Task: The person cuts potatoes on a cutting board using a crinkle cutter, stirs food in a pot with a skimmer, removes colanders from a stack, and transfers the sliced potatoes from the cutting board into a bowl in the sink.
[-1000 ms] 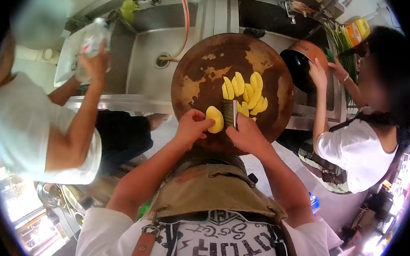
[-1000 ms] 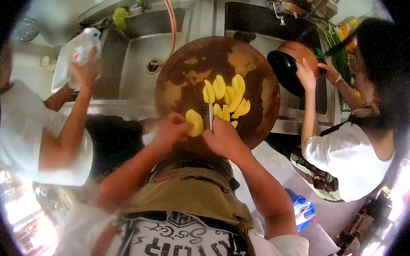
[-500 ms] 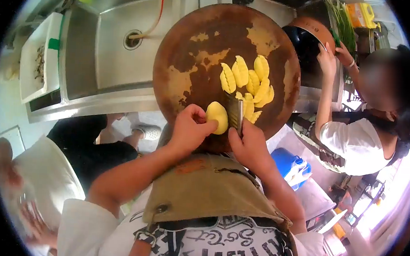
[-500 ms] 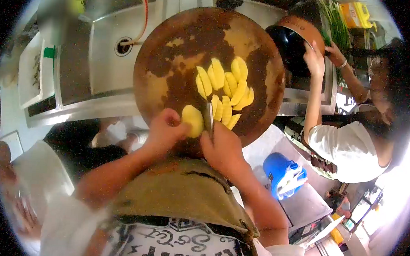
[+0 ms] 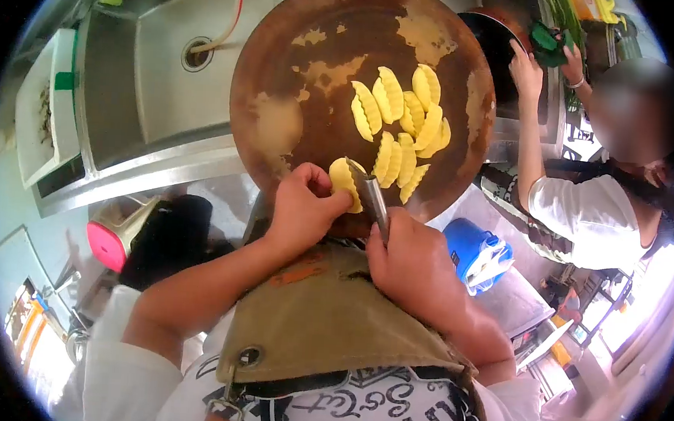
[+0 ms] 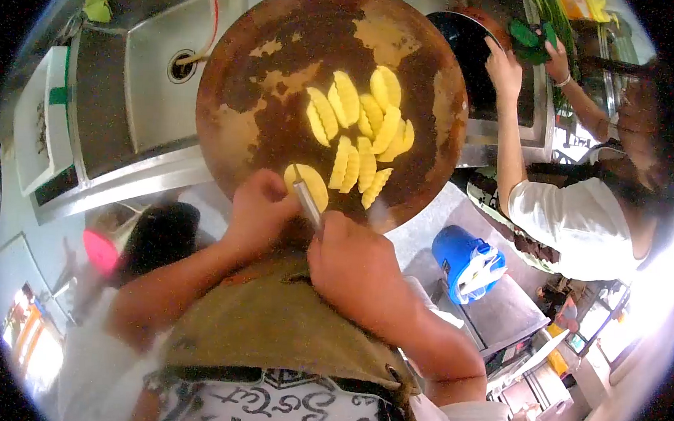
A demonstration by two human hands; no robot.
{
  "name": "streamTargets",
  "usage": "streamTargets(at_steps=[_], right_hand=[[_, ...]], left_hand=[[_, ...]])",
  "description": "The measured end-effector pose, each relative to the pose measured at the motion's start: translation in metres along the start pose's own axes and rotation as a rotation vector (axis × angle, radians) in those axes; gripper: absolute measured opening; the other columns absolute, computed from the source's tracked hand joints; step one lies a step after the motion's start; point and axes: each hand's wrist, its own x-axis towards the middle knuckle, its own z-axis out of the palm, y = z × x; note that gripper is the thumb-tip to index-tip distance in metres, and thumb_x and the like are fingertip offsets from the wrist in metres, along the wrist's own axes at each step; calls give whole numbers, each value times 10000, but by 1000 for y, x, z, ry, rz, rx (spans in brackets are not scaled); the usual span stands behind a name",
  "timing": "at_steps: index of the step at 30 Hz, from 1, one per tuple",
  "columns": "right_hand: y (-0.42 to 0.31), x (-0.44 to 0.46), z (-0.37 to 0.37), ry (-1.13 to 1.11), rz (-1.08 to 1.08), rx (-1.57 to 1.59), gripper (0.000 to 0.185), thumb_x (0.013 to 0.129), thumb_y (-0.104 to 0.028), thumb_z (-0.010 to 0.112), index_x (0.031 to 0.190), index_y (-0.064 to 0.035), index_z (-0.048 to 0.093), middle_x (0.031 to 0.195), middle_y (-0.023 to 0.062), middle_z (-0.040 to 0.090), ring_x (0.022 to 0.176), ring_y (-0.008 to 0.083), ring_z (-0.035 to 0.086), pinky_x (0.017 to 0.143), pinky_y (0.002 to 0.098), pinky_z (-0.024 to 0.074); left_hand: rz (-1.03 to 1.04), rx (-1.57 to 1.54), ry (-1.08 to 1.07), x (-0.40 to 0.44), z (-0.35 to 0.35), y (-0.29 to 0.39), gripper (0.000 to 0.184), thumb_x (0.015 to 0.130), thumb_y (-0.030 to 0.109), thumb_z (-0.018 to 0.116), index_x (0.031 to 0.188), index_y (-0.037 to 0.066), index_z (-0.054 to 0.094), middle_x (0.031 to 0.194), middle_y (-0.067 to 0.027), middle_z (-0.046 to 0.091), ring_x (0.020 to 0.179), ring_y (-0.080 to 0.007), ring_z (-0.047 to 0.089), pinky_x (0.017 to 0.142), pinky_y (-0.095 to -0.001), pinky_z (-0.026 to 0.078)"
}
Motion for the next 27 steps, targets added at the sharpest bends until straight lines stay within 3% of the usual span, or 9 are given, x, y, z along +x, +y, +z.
streamTargets(at_steps=[6,9,12,15,27], right_hand=[[-1,0,0,-24,-18,29,160,823,-129,561,827,7,477,702,191,556,567,362,587,514,453,491],[-3,-2,-1,-51,36,14,172,844,-133,586,871,11,495,724,229,579,603,422,582,534,483,470],[2,-3,5,-4,-16,49,168,842,-127,583,871,10,489,716,219,563,579,410,571,519,476,464],[2,0,3,-8,-60,7,169,813,-136,572,821,6,480,684,164,545,570,326,596,510,418,496],[4,11,9,-37,-95,-36,126,822,-100,522,836,19,483,686,182,558,557,335,601,503,420,502]], left_hand=[[-20,-10,-8,1,2,-3,286,695,158,734,717,43,473,642,-3,501,594,-81,451,524,-259,402],[0,26,2,1,2,2,280,707,151,729,717,43,471,640,-1,504,593,-79,455,521,-262,404],[1,0,-3,1,2,0,265,724,135,720,720,44,471,642,3,506,589,-74,454,518,-260,404],[-45,-43,-7,-1,1,7,256,739,124,717,722,44,474,645,8,507,589,-67,450,517,-250,400],[-61,-135,20,1,4,5,256,751,123,723,722,47,480,653,20,502,600,-55,449,513,-233,389]])
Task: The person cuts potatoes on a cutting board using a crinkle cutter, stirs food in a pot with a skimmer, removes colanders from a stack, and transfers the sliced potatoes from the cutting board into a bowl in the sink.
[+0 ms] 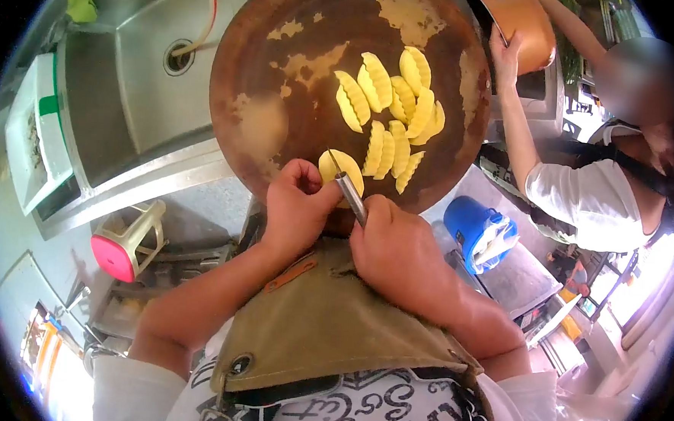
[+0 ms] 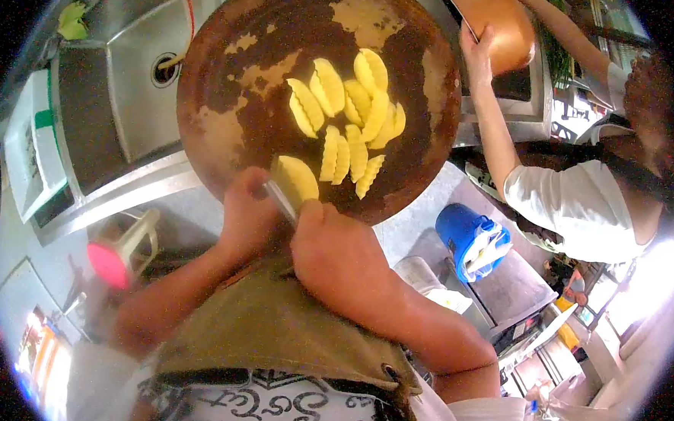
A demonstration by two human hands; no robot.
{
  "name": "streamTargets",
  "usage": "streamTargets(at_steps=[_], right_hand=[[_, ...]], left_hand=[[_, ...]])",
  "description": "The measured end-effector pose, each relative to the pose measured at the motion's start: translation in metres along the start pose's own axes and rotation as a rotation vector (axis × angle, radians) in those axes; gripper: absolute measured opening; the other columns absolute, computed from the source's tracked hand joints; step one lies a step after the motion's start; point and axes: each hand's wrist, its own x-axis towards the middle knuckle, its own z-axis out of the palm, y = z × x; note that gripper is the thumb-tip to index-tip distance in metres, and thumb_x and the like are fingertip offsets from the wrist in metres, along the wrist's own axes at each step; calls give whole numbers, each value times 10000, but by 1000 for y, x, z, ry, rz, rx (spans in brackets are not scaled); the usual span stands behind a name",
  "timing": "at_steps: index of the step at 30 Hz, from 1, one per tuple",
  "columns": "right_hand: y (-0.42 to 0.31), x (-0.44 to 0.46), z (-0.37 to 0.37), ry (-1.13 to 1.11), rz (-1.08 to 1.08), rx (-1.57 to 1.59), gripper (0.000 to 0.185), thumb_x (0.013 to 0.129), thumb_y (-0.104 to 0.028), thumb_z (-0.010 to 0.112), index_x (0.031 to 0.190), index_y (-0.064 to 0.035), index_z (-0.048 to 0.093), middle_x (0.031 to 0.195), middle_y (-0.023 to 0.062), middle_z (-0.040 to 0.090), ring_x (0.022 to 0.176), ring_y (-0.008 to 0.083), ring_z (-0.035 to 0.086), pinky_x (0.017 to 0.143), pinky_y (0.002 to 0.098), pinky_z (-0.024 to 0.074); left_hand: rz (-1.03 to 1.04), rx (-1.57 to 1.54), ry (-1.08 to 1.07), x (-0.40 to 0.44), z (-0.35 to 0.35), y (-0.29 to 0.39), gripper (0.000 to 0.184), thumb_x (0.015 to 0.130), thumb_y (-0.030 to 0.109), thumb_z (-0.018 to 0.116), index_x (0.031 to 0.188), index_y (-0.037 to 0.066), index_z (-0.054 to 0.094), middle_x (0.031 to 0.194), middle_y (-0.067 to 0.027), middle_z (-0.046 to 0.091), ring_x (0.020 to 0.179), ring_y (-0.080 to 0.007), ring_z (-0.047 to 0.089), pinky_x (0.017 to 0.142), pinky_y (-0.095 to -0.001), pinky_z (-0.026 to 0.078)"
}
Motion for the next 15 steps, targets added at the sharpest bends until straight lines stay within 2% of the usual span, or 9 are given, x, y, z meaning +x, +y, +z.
streamTargets(at_steps=[3,6,9,12,15], right_hand=[[7,11,13,-140,154,-48,147,834,-115,500,853,30,489,696,203,591,594,354,630,529,432,519],[26,26,31,-140,56,-114,180,842,-129,488,879,47,493,700,222,616,631,375,650,547,446,529],[26,27,33,-192,158,-70,241,874,-172,504,911,66,495,712,256,598,683,449,602,629,500,495],[25,27,22,-115,269,34,262,885,-198,487,895,63,501,729,277,620,678,428,635,630,497,517],[35,14,6,33,353,139,321,900,-253,479,902,67,509,749,298,615,703,462,611,688,529,491]], left_hand=[[4,-18,7,0,1,2,244,750,119,711,717,46,481,653,18,504,598,-57,448,514,-236,390],[21,64,-26,1,-2,-3,237,745,125,701,712,46,480,649,14,507,598,-64,449,517,-243,393],[30,134,-55,1,-6,-11,236,742,142,697,722,41,485,651,0,517,608,-79,462,536,-256,409],[112,260,-48,1,-10,-6,232,739,154,697,793,26,511,697,-32,559,642,-109,514,587,-274,448],[154,276,-12,-6,-11,-1,245,748,146,686,902,10,551,793,-83,607,727,-158,576,668,-299,481]])
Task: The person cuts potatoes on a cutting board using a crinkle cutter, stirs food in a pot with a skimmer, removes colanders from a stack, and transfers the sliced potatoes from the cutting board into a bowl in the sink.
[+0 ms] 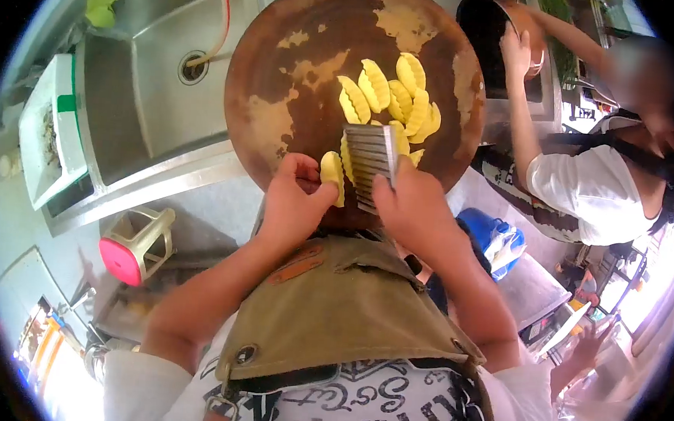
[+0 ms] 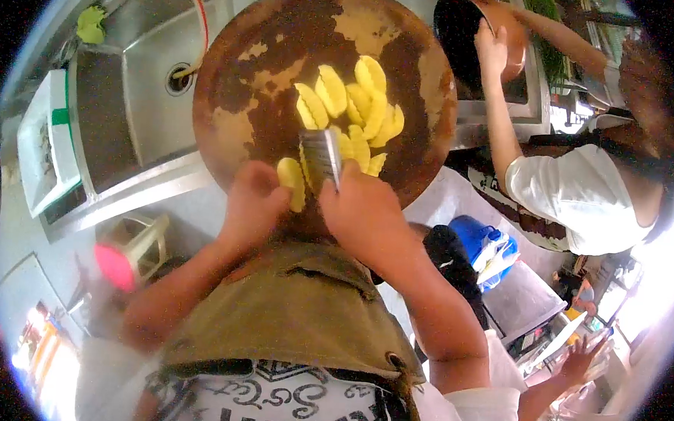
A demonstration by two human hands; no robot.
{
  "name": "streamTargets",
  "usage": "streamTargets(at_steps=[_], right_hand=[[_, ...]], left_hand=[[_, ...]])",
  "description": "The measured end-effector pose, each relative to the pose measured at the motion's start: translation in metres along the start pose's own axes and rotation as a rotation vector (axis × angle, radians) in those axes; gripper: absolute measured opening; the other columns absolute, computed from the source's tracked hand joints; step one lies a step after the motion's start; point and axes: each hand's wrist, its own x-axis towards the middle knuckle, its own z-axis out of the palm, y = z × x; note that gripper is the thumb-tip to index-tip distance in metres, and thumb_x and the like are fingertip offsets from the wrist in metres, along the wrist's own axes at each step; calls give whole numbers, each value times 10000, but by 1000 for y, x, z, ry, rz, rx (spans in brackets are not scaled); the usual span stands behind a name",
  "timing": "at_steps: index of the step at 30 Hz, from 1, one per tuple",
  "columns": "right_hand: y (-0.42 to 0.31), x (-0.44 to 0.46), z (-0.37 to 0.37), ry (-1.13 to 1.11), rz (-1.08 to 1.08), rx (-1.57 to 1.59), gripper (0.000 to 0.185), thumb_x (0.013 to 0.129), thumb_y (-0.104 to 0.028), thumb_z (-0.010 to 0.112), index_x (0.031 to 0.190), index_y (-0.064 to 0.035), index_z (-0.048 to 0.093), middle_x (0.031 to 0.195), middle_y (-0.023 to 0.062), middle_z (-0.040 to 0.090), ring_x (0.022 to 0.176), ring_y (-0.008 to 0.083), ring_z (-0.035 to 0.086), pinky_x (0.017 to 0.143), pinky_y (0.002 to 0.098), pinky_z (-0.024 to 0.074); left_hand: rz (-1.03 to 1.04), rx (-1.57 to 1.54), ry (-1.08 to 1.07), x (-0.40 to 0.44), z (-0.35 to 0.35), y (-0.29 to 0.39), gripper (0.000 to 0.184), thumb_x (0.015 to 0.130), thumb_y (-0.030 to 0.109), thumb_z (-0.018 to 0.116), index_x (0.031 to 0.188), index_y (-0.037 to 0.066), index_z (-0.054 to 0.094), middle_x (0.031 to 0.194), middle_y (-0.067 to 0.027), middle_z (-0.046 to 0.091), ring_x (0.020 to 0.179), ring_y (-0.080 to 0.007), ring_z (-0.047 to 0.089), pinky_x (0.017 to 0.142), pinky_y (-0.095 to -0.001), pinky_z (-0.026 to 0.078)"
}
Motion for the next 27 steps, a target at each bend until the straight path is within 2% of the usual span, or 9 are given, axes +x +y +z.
streamTargets(at_steps=[5,8,11,14,15,18,22,25,27], right_hand=[[11,-20,-19,103,-70,149,317,889,-259,523,917,57,518,743,297,602,733,474,591,678,532,468],[12,-31,-18,168,-103,217,290,886,-235,534,893,54,511,722,287,596,713,474,587,656,518,466],[10,-32,-6,189,-155,294,279,880,-225,540,881,51,502,710,275,593,703,469,588,641,512,463],[-6,-28,4,53,-107,214,300,875,-235,519,896,64,513,745,290,603,729,469,595,679,526,467],[-5,-22,12,25,-106,157,306,875,-238,511,898,68,516,753,294,606,735,470,596,689,530,467],[-8,-15,23,-37,-76,78,316,877,-231,480,905,80,525,773,301,613,756,471,601,717,541,467],[-16,-9,37,-24,-47,66,304,874,-224,483,914,73,531,779,297,616,761,463,605,723,538,468],[-27,-1,38,4,-48,35,297,873,-228,488,926,61,533,789,289,621,765,452,609,725,533,469],[-33,2,36,30,-55,14,291,874,-231,492,934,51,532,792,279,624,761,445,611,717,529,471]], left_hand=[[250,162,0,3,3,-1,376,733,129,681,1069,13,559,943,-155,639,851,-266,639,766,-350,505],[299,321,65,6,-9,-8,423,725,136,696,1112,40,556,985,-146,610,906,-315,605,782,-386,504],[494,703,331,5,-26,-6,479,706,173,736,1138,67,559,1016,-129,565,949,-328,567,773,-406,506],[492,700,260,-2,-26,0,514,684,201,766,1137,80,558,1031,-129,530,969,-336,537,752,-420,504],[590,621,237,-3,-25,-7,511,690,195,763,1136,71,548,1024,-146,532,959,-339,542,750,-415,504],[642,558,219,-3,-35,-19,498,702,175,752,1133,50,538,1033,-156,533,956,-338,546,750,-404,505],[387,252,95,1,-40,-25,436,723,111,731,1101,11,538,973,-169,573,825,-276,609,694,-348,515],[211,267,-99,-13,-38,-20,395,742,90,715,1087,2,543,950,-163,589,762,-243,616,690,-333,519],[257,294,-102,-16,-42,-27,386,736,69,708,1083,5,551,1000,-155,583,819,-256,605,716,-342,521]])
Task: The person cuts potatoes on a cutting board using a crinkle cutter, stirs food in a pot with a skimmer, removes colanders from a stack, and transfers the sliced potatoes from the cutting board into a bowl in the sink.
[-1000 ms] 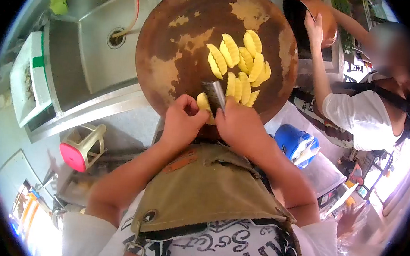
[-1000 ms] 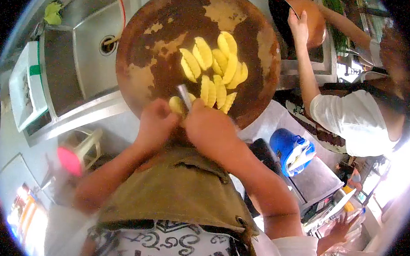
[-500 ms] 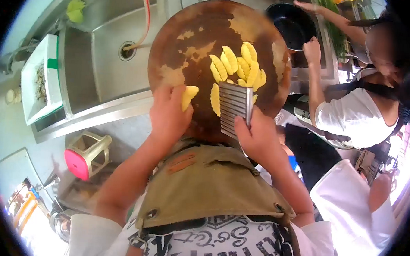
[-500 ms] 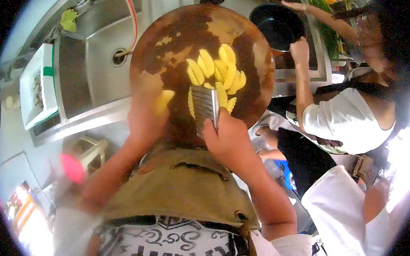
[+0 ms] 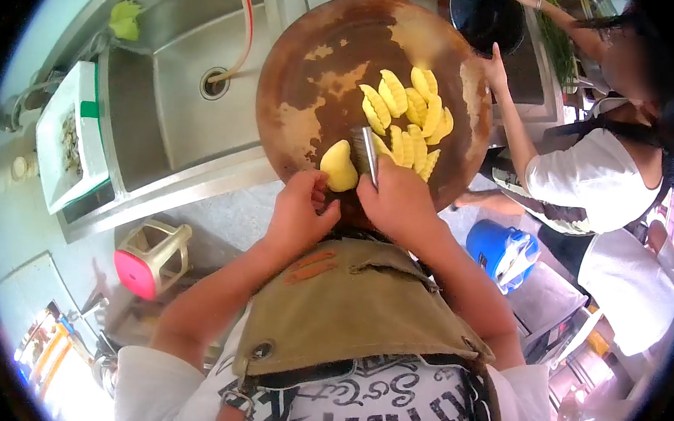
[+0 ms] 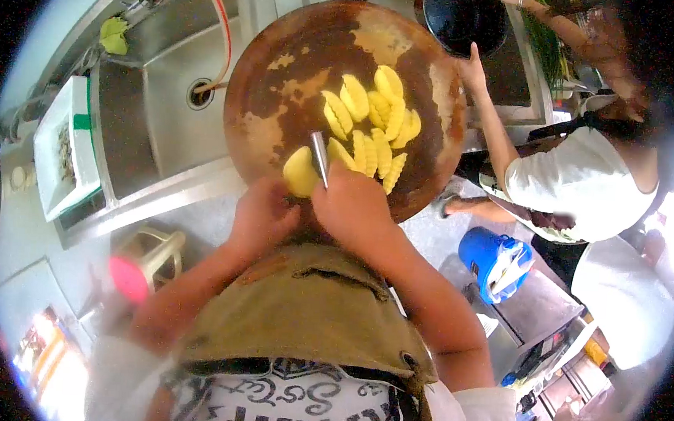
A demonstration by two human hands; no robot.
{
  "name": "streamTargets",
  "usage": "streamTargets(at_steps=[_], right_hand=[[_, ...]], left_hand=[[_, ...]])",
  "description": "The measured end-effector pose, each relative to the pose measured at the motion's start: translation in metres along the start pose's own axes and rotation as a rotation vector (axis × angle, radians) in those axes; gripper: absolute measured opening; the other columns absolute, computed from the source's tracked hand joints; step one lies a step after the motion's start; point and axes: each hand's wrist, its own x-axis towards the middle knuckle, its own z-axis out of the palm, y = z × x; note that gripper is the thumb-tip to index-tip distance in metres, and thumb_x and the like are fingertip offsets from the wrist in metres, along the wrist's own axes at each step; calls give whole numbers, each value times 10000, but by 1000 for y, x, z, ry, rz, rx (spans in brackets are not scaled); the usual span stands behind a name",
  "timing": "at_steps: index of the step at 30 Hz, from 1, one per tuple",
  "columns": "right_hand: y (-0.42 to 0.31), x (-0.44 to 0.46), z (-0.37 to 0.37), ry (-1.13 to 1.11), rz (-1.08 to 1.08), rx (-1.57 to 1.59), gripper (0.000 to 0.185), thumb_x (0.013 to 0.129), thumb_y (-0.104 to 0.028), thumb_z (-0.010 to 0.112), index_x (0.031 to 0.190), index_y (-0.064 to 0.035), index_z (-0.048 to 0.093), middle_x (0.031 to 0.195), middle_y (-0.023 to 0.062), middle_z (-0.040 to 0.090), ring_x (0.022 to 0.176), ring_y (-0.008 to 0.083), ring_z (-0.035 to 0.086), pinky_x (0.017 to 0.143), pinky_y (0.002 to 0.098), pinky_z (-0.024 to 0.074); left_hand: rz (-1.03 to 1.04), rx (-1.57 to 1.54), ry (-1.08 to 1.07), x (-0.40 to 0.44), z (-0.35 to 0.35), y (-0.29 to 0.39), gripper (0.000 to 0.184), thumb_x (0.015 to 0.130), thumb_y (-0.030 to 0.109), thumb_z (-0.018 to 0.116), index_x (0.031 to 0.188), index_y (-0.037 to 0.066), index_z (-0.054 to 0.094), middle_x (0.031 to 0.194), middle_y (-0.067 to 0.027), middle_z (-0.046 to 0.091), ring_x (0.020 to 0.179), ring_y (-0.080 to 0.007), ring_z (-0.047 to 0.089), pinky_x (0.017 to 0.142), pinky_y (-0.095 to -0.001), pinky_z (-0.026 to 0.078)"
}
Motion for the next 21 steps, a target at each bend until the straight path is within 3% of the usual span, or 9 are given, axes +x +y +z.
streamTargets(at_steps=[1,4,7,10,13,16,19,21], right_hand=[[1,0,-2,18,0,-6,287,874,-231,495,938,46,530,790,273,625,757,442,611,711,527,472],[0,-9,-7,67,-2,19,268,878,-234,507,924,29,519,778,256,626,737,432,612,681,520,477],[-2,-14,5,88,46,-27,251,888,-235,516,896,16,504,766,244,626,720,425,613,665,512,480],[-6,-13,12,56,132,-54,241,903,-230,514,876,8,493,758,235,625,701,425,611,657,508,480],[-7,-13,12,90,165,-46,229,914,-222,509,875,2,487,736,228,620,679,429,607,642,510,479],[-5,-20,9,166,171,22,223,913,-222,513,873,-5,480,709,228,611,670,436,603,627,514,476],[-3,-30,8,201,206,57,222,908,-222,521,869,-10,472,692,236,603,678,443,600,625,521,474],[-2,-36,7,203,232,87,221,905,-220,525,865,-11,468,688,241,598,686,447,599,631,526,473]], left_hand=[[21,13,-4,-1,-1,-3,382,733,59,704,1081,7,554,1025,-151,580,847,-263,599,729,-346,521],[534,333,165,10,-12,-7,378,700,10,679,1062,16,568,1060,-123,557,935,-281,564,763,-361,514],[866,367,-36,29,-26,-5,370,680,13,638,1045,15,578,1090,-108,536,1002,-296,531,791,-367,505],[916,440,-190,43,-30,-9,333,693,41,595,1023,2,581,1046,-105,544,968,-285,543,795,-356,503],[938,406,-181,49,-27,-14,309,705,53,574,1009,-2,585,1017,-110,550,951,-283,545,785,-348,504],[899,404,-87,48,-20,-20,339,671,49,611,1007,10,593,989,-108,552,940,-278,546,774,-341,504],[665,356,-39,46,-11,-14,378,682,76,701,1040,53,580,1026,-128,563,945,-346,540,774,-428,483],[800,345,-50,53,-22,0,385,684,97,721,1035,53,569,1017,-131,566,934,-353,546,776,-427,479]])
